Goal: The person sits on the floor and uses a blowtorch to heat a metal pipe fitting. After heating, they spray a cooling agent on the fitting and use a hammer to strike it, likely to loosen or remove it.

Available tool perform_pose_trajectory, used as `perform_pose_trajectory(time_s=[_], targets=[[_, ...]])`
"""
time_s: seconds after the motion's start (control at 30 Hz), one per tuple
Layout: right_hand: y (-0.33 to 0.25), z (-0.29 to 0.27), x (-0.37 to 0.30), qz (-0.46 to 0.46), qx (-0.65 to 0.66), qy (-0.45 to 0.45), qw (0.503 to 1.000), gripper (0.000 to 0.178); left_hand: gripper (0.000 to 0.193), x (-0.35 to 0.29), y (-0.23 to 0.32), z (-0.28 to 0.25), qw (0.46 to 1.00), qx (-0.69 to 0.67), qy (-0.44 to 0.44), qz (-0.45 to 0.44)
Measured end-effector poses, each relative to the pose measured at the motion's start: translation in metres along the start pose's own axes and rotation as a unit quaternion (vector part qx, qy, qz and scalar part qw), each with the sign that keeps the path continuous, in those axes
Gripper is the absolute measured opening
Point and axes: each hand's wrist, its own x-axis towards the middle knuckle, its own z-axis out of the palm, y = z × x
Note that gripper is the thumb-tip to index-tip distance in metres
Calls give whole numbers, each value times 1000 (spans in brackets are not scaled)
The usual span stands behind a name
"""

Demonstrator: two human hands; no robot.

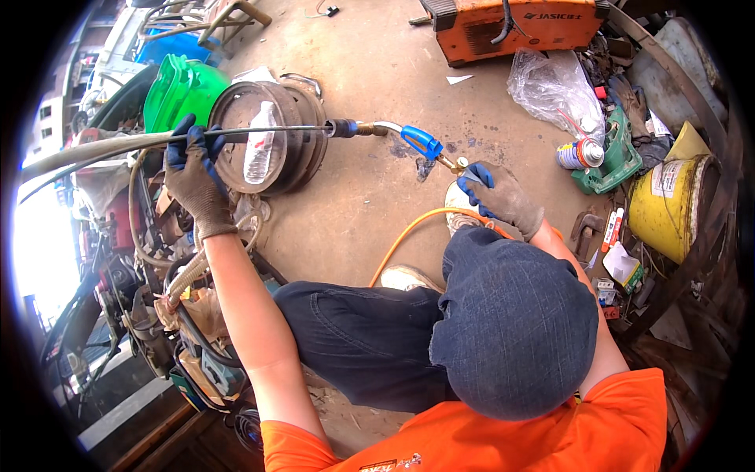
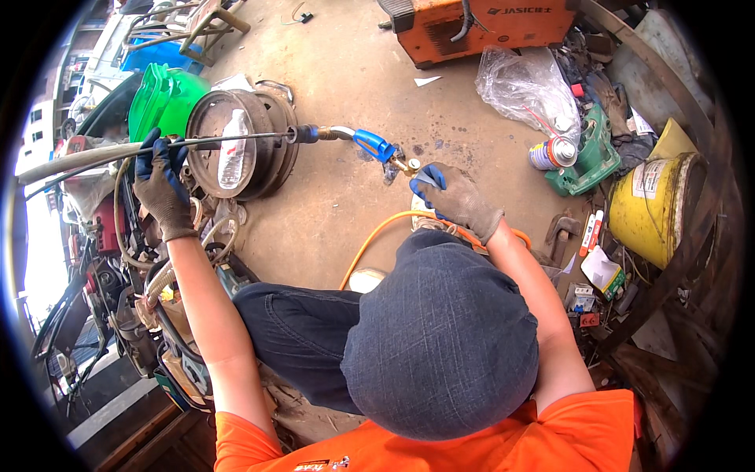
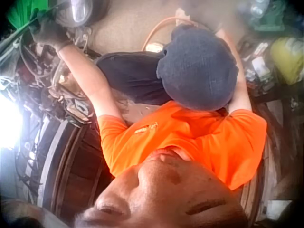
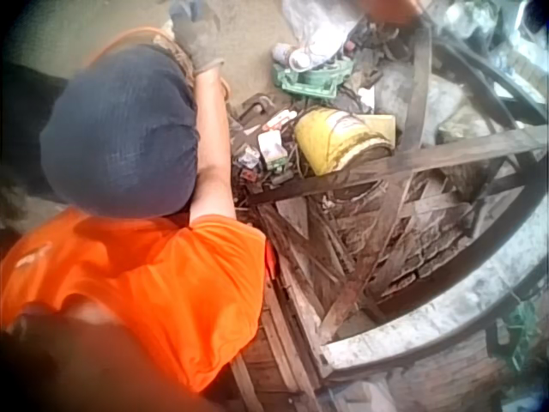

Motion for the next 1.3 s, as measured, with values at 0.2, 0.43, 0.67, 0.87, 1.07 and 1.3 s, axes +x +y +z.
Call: perform_pose_trajectory(time_s=[0.2,0.43,0.67,0.87,1.07,1.3], targets=[[0,1,0,-5,3,9,1000,30,26,0,0,-2,1000,0,3,-6],[0,1,0,-4,-6,9,1000,30,28,2,0,-6,1000,-16,-17,-19],[3,1,1,-10,-6,7,1000,30,30,4,-4,-11,999,-9,-38,-13],[2,1,0,-7,0,1,1000,30,32,2,-1,-11,998,-20,-49,-13],[1,0,0,0,-13,-3,1000,27,34,0,2,-10,999,-8,-53,-10],[1,1,0,10,-25,-6,1000,31,27,1,-13,-10,998,-65,14,8]])
